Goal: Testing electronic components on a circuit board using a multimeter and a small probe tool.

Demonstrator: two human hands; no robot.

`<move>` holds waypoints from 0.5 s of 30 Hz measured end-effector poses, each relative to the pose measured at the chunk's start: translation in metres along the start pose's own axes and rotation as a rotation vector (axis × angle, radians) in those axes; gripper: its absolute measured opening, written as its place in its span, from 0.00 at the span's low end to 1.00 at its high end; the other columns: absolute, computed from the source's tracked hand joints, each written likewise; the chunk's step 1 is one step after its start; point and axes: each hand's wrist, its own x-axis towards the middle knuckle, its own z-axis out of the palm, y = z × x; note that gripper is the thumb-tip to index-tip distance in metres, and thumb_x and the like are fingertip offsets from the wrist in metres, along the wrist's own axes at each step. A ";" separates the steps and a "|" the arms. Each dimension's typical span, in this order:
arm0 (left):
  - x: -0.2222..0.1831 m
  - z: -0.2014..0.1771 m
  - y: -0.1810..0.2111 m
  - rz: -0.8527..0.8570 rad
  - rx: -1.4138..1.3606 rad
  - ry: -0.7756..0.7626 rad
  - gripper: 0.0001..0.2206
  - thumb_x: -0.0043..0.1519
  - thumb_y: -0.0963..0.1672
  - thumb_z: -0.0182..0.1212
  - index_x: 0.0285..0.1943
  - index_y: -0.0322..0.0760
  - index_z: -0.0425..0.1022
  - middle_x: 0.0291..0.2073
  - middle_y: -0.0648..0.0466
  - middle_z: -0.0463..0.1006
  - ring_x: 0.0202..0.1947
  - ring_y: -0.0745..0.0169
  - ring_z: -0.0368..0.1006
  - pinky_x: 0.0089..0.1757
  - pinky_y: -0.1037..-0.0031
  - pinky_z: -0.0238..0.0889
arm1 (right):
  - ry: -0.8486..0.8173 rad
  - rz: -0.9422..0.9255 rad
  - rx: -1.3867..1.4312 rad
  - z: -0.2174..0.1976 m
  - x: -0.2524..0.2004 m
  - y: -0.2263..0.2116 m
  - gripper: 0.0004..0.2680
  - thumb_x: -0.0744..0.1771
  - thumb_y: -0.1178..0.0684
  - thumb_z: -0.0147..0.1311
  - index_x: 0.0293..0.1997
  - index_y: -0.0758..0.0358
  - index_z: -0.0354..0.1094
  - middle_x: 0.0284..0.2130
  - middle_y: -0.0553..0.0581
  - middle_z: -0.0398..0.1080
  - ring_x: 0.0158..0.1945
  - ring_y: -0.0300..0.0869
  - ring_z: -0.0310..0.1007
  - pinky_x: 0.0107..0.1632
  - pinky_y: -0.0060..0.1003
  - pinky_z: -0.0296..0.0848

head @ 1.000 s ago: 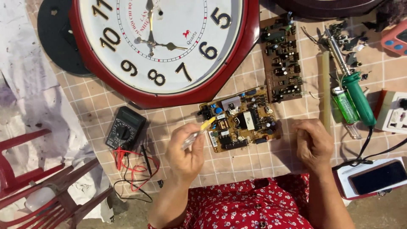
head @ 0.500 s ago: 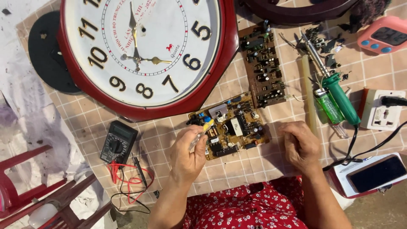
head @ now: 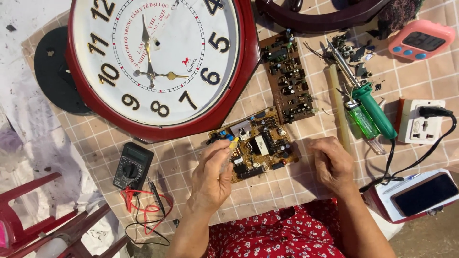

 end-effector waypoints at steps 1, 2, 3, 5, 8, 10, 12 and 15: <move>0.001 0.000 0.001 -0.002 -0.048 0.017 0.07 0.56 0.39 0.48 0.42 0.30 0.65 0.38 0.40 0.71 0.35 0.45 0.71 0.32 0.65 0.68 | -0.001 0.000 0.000 0.000 -0.001 0.002 0.04 0.63 0.64 0.44 0.31 0.70 0.66 0.23 0.60 0.67 0.27 0.52 0.68 0.33 0.40 0.68; 0.003 0.001 0.003 -0.003 -0.096 0.035 0.06 0.57 0.39 0.48 0.40 0.28 0.67 0.38 0.39 0.72 0.35 0.43 0.72 0.33 0.65 0.68 | -0.002 -0.001 -0.001 0.000 -0.003 0.003 0.04 0.63 0.64 0.44 0.31 0.70 0.66 0.23 0.60 0.67 0.26 0.52 0.68 0.33 0.40 0.68; 0.001 0.002 0.001 -0.003 -0.096 0.034 0.06 0.57 0.39 0.48 0.40 0.28 0.67 0.38 0.39 0.72 0.35 0.43 0.72 0.33 0.65 0.68 | 0.000 0.000 -0.001 0.000 -0.004 0.005 0.04 0.63 0.64 0.44 0.31 0.70 0.66 0.23 0.60 0.67 0.26 0.52 0.68 0.33 0.40 0.68; -0.002 0.005 -0.004 0.060 -0.023 0.122 0.08 0.48 0.42 0.63 0.32 0.32 0.73 0.32 0.46 0.77 0.25 0.53 0.74 0.27 0.74 0.68 | -0.005 -0.014 -0.011 0.000 -0.006 0.007 0.04 0.63 0.64 0.44 0.31 0.69 0.66 0.23 0.60 0.67 0.27 0.52 0.68 0.33 0.40 0.68; 0.001 0.009 -0.007 0.085 -0.093 0.201 0.09 0.47 0.41 0.65 0.32 0.31 0.71 0.29 0.44 0.76 0.20 0.59 0.72 0.23 0.74 0.68 | 0.000 -0.045 -0.023 0.001 0.002 0.001 0.04 0.62 0.64 0.44 0.31 0.70 0.66 0.23 0.61 0.68 0.27 0.53 0.68 0.32 0.40 0.68; -0.012 0.017 -0.021 0.058 -0.146 0.214 0.09 0.48 0.41 0.65 0.32 0.31 0.69 0.30 0.44 0.75 0.21 0.60 0.70 0.23 0.75 0.67 | -0.001 -0.038 -0.019 0.000 -0.002 0.006 0.04 0.62 0.64 0.44 0.31 0.70 0.66 0.23 0.60 0.68 0.27 0.53 0.68 0.32 0.41 0.68; -0.013 0.021 -0.024 0.029 -0.197 0.225 0.10 0.48 0.40 0.64 0.31 0.31 0.67 0.31 0.43 0.75 0.21 0.62 0.69 0.22 0.76 0.67 | -0.002 -0.029 -0.014 0.000 -0.006 0.009 0.04 0.62 0.64 0.44 0.31 0.70 0.66 0.23 0.60 0.68 0.27 0.53 0.68 0.32 0.41 0.68; -0.005 0.020 -0.018 -0.018 -0.174 0.222 0.10 0.47 0.39 0.64 0.33 0.31 0.68 0.29 0.46 0.77 0.24 0.57 0.74 0.24 0.75 0.68 | -0.009 0.000 -0.011 -0.001 -0.011 0.014 0.04 0.62 0.64 0.45 0.31 0.69 0.66 0.23 0.60 0.68 0.27 0.53 0.67 0.32 0.40 0.68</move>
